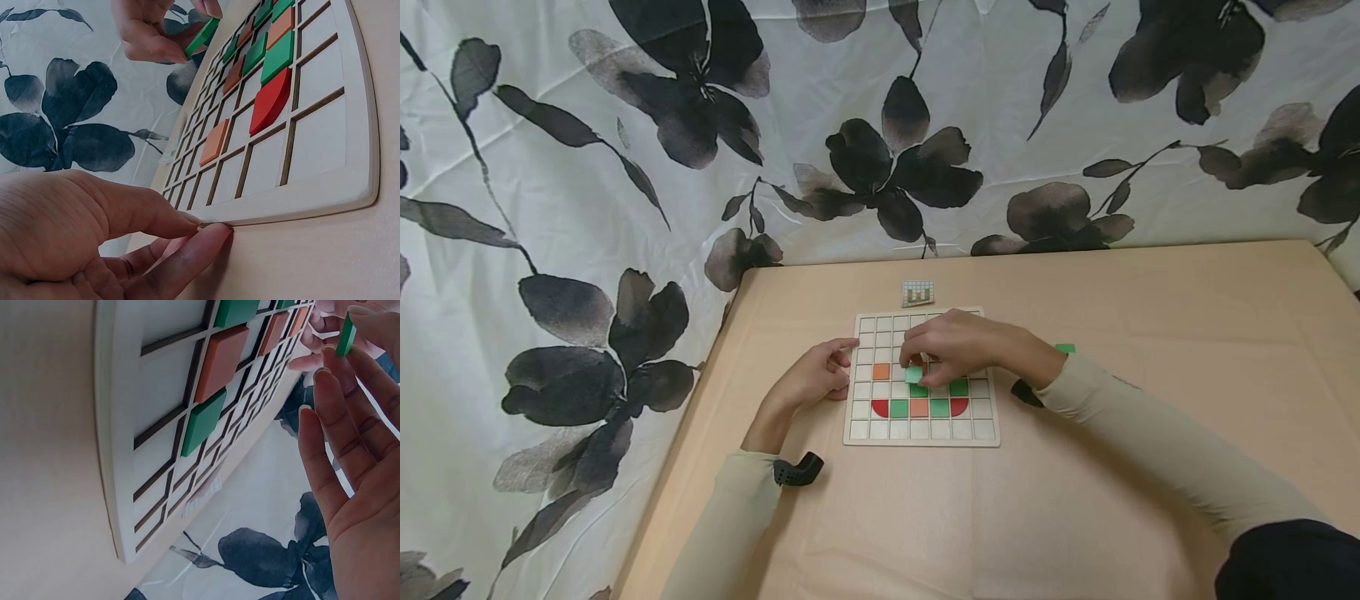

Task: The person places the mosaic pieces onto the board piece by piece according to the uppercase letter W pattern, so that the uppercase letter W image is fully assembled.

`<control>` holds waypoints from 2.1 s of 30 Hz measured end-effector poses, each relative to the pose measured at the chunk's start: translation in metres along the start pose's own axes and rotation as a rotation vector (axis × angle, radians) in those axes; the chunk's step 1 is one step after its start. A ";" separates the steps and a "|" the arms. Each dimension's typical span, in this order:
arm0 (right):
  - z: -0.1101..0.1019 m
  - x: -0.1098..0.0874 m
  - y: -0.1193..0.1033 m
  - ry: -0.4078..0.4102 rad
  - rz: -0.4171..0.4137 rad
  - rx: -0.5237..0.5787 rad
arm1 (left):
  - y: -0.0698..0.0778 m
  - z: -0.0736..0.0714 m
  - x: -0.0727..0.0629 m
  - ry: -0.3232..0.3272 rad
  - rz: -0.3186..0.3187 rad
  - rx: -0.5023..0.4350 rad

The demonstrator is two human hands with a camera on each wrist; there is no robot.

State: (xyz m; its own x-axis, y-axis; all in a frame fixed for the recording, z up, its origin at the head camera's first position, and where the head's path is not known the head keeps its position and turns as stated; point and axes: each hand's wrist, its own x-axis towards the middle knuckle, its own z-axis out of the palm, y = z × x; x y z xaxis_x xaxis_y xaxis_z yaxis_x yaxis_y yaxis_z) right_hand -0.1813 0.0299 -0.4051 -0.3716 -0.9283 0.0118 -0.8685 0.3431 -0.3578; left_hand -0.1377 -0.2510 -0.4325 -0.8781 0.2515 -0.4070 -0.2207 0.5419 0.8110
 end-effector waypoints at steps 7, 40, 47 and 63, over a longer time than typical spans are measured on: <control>0.005 0.008 -0.001 -0.007 -0.016 -0.017 | 0.000 0.000 0.000 0.003 -0.011 -0.002; 0.028 0.048 -0.018 -0.037 -0.024 -0.178 | 0.000 -0.001 0.001 0.004 -0.019 0.000; 0.029 0.050 -0.022 -0.037 -0.007 -0.197 | 0.000 -0.001 0.001 0.007 -0.014 -0.004; 0.032 0.049 -0.019 -0.024 -0.029 -0.208 | -0.002 0.000 0.002 0.003 -0.013 0.007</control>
State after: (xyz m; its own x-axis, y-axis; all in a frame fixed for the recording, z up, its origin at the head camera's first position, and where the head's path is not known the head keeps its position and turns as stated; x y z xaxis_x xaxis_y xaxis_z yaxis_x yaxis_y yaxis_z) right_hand -0.1719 -0.0265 -0.4276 -0.3399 -0.9405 -0.0040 -0.9285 0.3362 -0.1575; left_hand -0.1391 -0.2513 -0.4355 -0.8764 0.2424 -0.4161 -0.2289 0.5505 0.8028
